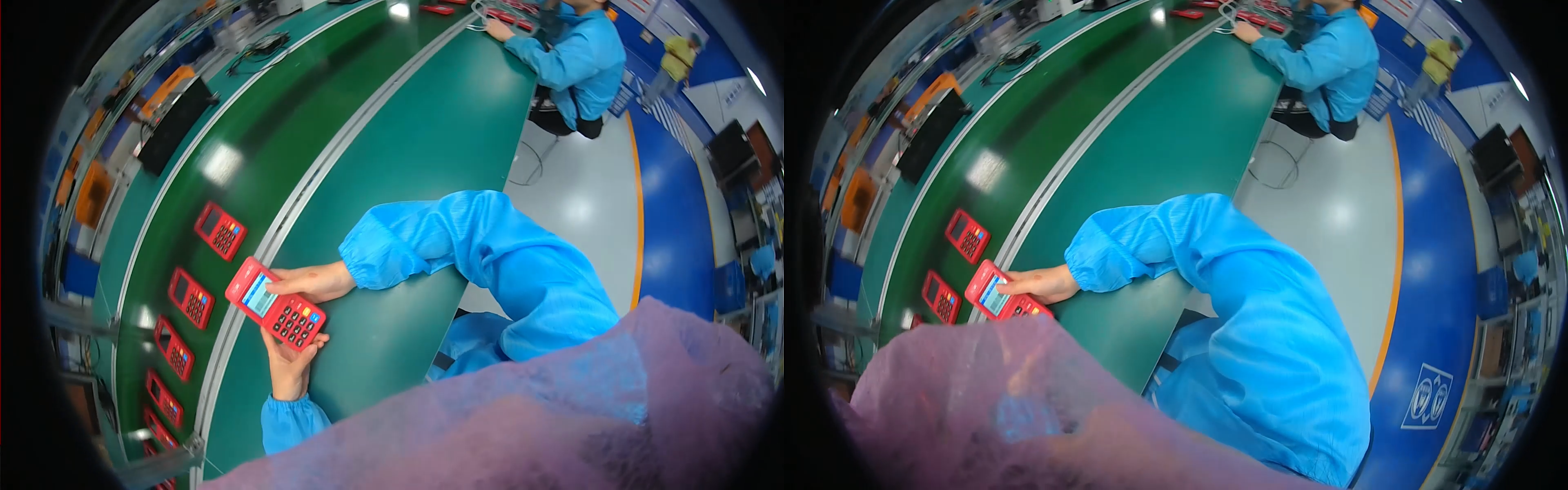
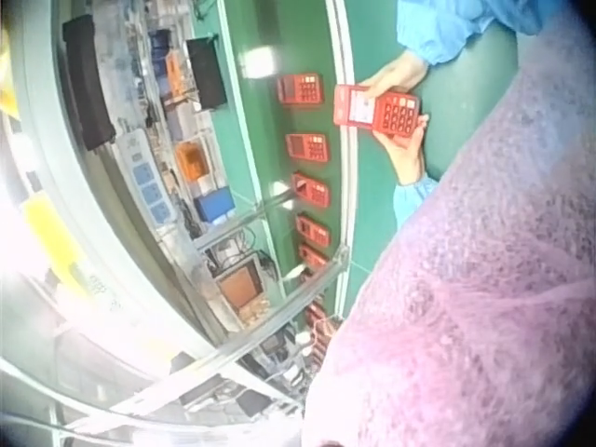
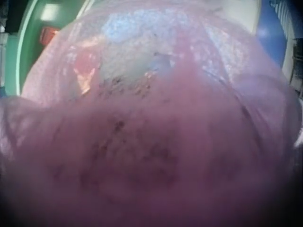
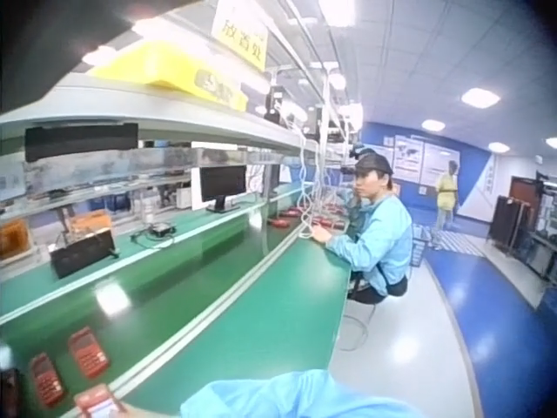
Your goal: The person tests and scans handheld electronic devices on an assembly line by hand.
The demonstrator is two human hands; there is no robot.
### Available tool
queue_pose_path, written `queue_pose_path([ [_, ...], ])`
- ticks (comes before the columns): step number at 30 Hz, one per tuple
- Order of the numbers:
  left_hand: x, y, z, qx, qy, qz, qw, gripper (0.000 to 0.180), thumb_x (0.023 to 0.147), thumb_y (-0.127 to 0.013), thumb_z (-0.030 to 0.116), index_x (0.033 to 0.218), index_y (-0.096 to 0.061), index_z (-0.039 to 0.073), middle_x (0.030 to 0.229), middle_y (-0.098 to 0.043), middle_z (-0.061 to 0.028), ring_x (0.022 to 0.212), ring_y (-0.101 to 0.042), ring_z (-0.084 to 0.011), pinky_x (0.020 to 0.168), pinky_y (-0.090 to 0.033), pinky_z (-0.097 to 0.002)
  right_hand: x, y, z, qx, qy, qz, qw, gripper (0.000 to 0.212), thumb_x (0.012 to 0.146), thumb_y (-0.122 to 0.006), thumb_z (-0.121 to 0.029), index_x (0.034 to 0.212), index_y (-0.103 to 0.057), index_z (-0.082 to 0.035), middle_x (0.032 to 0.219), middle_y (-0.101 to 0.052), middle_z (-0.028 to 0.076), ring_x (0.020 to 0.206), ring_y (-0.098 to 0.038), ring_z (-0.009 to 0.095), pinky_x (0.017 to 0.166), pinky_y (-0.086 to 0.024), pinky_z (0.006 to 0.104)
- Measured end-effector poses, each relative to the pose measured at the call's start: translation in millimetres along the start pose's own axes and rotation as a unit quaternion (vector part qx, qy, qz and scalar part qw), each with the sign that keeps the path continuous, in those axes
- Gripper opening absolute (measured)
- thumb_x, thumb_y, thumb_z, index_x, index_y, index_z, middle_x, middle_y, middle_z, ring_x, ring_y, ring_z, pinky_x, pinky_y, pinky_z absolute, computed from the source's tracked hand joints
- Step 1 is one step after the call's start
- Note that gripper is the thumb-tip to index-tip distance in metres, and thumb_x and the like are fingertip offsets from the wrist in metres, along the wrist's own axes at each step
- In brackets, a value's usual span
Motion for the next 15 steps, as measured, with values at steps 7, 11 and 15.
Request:
queue_pose_path([
  [7, 16, -5, -9, -0.025, -0.03, -0.058, 0.998, 0.083, 0.076, -0.067, -0.005, 0.136, -0.014, 0.016, 0.119, -0.049, -0.0202, 0.095, -0.062, -0.0345, 0.075, -0.054, -0.0365, -7, 25, 7, -0.008, 0.016, 0.073, 0.997, 0.061, 0.096, -0.044, -0.032, 0.143, -0.011, -0.014, 0.136, -0.038, 0.011, 0.121, -0.043, 0.021, 0.098, -0.041, 0.039],
  [11, 19, -13, -1, -0.041, -0.032, -0.031, 0.998, 0.091, 0.077, -0.064, -0.006, 0.141, -0.004, 0.02, 0.123, -0.048, -0.0223, 0.099, -0.06, -0.037, 0.078, -0.054, -0.0383, -16, 18, -11, 0.007, 0.014, 0.049, 0.999, 0.061, 0.095, -0.046, -0.027, 0.143, -0.013, -0.01, 0.138, -0.034, 0.011, 0.127, -0.037, 0.022, 0.102, -0.036, 0.0398],
  [15, 15, -10, 4, -0.051, -0.047, -0.016, 0.997, 0.092, 0.078, -0.061, -0.009, 0.141, -0.001, 0.022, 0.126, -0.045, -0.0226, 0.099, -0.06, -0.0379, 0.078, -0.054, -0.0391, -12, 16, -8, -0.012, -0.028, 0.04, 0.999, 0.065, 0.093, -0.048, -0.022, 0.144, -0.01, -0.011, 0.139, -0.034, 0.011, 0.127, -0.036, 0.024, 0.103, -0.033, 0.04],
])
Point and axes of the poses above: each hand's wrist, its own x-axis towards the middle knuckle, its own y-axis out of the back of the hand, z = x × y, the point moved 7 cm from there along x, towards the middle knuckle
